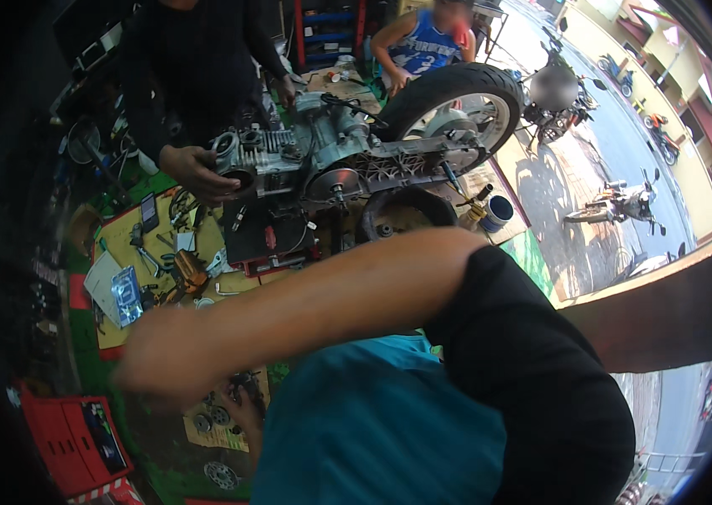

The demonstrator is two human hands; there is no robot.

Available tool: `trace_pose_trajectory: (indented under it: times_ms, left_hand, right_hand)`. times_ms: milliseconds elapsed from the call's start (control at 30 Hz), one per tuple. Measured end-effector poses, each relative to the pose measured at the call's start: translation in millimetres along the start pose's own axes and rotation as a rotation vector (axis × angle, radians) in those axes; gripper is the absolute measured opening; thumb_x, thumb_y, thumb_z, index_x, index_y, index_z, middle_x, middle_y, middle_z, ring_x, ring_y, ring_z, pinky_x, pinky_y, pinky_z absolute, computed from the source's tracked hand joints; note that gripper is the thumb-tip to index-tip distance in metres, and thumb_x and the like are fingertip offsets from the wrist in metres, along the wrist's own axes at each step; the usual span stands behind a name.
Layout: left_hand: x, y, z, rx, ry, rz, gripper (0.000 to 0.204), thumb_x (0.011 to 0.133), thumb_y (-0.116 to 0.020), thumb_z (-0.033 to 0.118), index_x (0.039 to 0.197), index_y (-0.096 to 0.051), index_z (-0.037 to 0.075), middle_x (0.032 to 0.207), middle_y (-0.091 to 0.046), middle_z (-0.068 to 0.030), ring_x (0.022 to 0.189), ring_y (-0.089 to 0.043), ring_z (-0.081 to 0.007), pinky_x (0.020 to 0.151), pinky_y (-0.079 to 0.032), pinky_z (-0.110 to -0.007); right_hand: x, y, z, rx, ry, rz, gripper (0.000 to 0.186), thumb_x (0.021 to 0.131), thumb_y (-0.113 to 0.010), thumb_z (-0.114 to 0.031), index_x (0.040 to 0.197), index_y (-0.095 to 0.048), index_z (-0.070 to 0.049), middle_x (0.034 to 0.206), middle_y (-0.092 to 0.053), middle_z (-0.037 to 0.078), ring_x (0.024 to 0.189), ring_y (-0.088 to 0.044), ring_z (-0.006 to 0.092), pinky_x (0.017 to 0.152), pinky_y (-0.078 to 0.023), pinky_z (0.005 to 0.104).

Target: The person is working on a disassembled motorcycle engine in a workshop. They use a wrench to tighten bolts on the engine casing and handle various engine components, including a cylinder head and a clutch assembly, while another person assists.

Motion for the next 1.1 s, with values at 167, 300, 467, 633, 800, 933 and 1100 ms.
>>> trace_pose_trajectory:
  times_ms: [167, 300, 467, 633, 800, 933, 1100]
  left_hand:
    - [9, -9, -28, 0.041, 0.013, -0.082, 0.039, 0.102, -0.056, 0.003, 0.139, -0.046, 0.001, 0.119, -0.057, -0.0114, 0.084, -0.063, -0.0170, 0.070, -0.054, -0.031]
    - [9, -10, -30, 0.078, 0.046, -0.111, 0.040, 0.102, -0.057, 0.003, 0.140, -0.045, 0.001, 0.118, -0.057, -0.0116, 0.084, -0.063, -0.0172, 0.069, -0.054, -0.031]
    - [15, -18, -29, 0.096, 0.096, -0.110, 0.041, 0.101, -0.057, 0.003, 0.140, -0.045, 0.001, 0.118, -0.057, -0.0119, 0.083, -0.063, -0.0174, 0.069, -0.054, -0.032]
    - [20, -33, -30, 0.136, 0.166, -0.117, 0.042, 0.101, -0.058, 0.003, 0.140, -0.045, 0.001, 0.118, -0.057, -0.0122, 0.083, -0.063, -0.0176, 0.068, -0.054, -0.032]
    - [18, -31, -38, 0.153, 0.228, -0.125, 0.043, 0.100, -0.058, 0.003, 0.141, -0.044, 0.001, 0.118, -0.058, -0.0125, 0.082, -0.063, -0.0178, 0.068, -0.054, -0.032]
    - [15, -27, -46, 0.154, 0.255, -0.140, 0.044, 0.100, -0.058, 0.003, 0.141, -0.044, 0.001, 0.118, -0.058, -0.0128, 0.082, -0.063, -0.0179, 0.067, -0.054, -0.032]
    - [9, -18, -56, 0.159, 0.283, -0.150, 0.045, 0.099, -0.059, 0.004, 0.141, -0.044, 0.001, 0.118, -0.058, -0.0131, 0.081, -0.063, -0.0181, 0.067, -0.054, -0.032]
  right_hand:
    - [116, -9, -141, -0.416, 0.535, -0.328, 0.028, 0.082, -0.071, -0.027, 0.103, -0.075, -0.009, 0.086, -0.076, 0.011, 0.084, -0.075, 0.0332, 0.070, -0.058, 0.0461]
    - [145, -49, -176, -0.448, 0.633, -0.319, 0.027, 0.083, -0.071, -0.028, 0.103, -0.076, -0.010, 0.087, -0.076, 0.011, 0.084, -0.075, 0.0332, 0.071, -0.059, 0.0463]
    - [151, -86, -179, -0.446, 0.665, -0.337, 0.026, 0.083, -0.070, -0.029, 0.101, -0.076, -0.011, 0.088, -0.076, 0.012, 0.085, -0.075, 0.0333, 0.072, -0.059, 0.0465]
    - [142, -112, -176, -0.442, 0.711, -0.398, 0.026, 0.084, -0.069, -0.030, 0.100, -0.077, -0.012, 0.090, -0.076, 0.012, 0.086, -0.075, 0.0333, 0.074, -0.059, 0.0468]
    - [130, -134, -169, -0.414, 0.722, -0.427, 0.025, 0.085, -0.068, -0.032, 0.099, -0.077, -0.013, 0.091, -0.077, 0.013, 0.087, -0.075, 0.0333, 0.075, -0.059, 0.0470]
    - [96, -142, -128, -0.348, 0.573, -0.431, 0.025, 0.086, -0.068, -0.033, 0.098, -0.078, -0.013, 0.092, -0.077, 0.013, 0.088, -0.075, 0.0334, 0.076, -0.059, 0.0472]
    - [12, -128, -11, -0.060, 0.062, -0.313, 0.033, 0.087, -0.066, -0.024, 0.113, -0.067, -0.004, 0.078, -0.072, 0.017, 0.076, -0.074, 0.0353, 0.066, -0.057, 0.0517]
Point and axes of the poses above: each hand's wrist, its own x-axis towards the middle knuckle, its own y-axis out of the back of the hand, z = x × y, the point moved 6 cm from there along x, towards the middle knuckle
